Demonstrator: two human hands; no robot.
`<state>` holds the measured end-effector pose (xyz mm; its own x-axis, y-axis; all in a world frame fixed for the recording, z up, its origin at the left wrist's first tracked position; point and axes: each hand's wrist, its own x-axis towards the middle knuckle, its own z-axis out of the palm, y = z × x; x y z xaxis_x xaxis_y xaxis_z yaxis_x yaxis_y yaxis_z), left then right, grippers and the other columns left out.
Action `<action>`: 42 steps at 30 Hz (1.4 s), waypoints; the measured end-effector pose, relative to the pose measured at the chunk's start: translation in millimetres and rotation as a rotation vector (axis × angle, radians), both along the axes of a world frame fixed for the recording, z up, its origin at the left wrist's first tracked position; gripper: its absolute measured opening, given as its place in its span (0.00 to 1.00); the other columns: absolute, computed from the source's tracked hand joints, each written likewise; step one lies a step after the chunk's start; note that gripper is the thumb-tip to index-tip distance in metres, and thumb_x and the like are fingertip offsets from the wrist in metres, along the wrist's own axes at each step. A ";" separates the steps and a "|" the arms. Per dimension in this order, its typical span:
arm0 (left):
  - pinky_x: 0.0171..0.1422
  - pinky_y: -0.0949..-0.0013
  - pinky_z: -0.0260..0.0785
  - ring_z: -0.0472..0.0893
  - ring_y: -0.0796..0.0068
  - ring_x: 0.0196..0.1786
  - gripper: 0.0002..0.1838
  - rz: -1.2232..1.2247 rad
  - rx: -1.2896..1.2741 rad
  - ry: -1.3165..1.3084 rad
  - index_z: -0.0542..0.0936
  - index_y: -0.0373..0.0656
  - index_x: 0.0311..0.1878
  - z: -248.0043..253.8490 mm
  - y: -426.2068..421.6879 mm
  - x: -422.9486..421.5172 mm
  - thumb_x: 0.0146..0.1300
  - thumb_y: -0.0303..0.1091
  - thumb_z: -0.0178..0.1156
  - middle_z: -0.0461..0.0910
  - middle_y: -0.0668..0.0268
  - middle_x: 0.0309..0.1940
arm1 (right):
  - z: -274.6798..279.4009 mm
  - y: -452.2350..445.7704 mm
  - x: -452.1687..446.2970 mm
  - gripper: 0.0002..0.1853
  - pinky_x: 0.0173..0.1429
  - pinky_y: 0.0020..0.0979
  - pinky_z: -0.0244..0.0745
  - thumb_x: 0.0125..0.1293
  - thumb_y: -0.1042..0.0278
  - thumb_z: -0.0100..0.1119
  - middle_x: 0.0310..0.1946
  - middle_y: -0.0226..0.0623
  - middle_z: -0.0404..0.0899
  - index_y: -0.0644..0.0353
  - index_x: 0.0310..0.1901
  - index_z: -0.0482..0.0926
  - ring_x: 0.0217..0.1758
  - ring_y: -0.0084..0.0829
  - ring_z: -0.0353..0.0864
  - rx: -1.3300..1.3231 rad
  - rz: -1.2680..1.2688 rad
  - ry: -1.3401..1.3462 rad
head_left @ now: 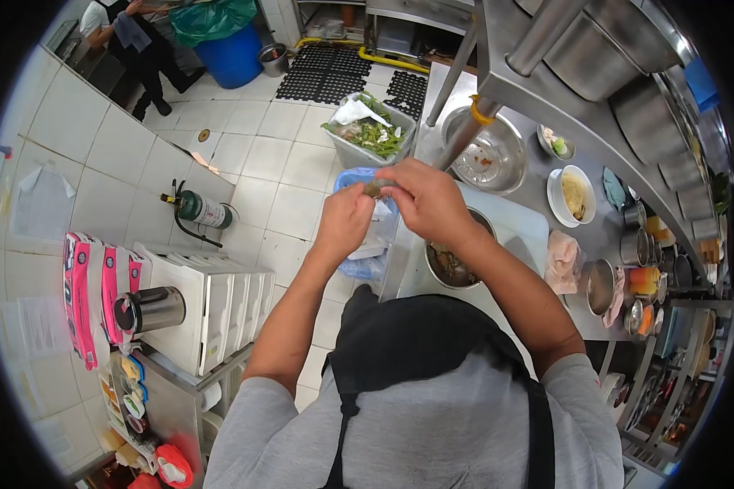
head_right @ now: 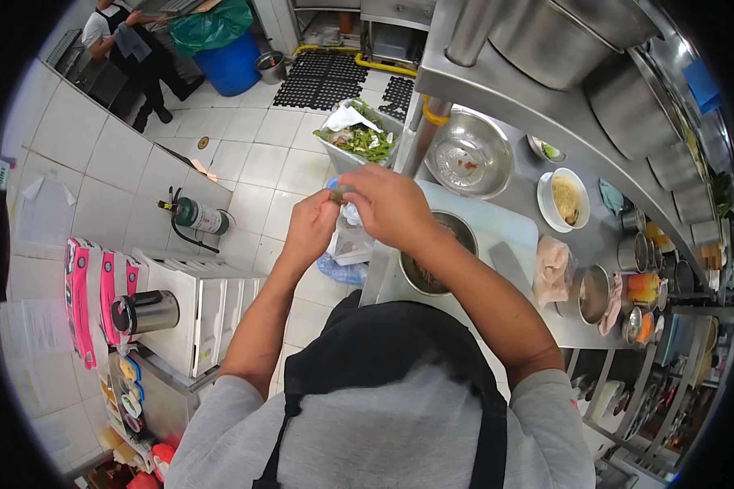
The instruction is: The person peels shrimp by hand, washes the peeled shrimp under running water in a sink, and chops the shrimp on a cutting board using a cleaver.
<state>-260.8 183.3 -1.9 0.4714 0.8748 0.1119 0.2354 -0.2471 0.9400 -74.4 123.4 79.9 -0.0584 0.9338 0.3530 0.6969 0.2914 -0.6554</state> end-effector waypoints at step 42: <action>0.54 0.70 0.78 0.85 0.76 0.45 0.13 -0.294 -0.286 -0.139 0.84 0.38 0.60 -13.8 -97.2 34.4 0.77 0.33 0.63 0.88 0.65 0.45 | -35.4 -101.0 47.3 0.23 0.44 0.38 0.82 0.60 0.50 0.80 0.30 0.37 0.87 0.64 0.44 0.90 0.33 0.27 0.84 -0.862 -0.410 0.663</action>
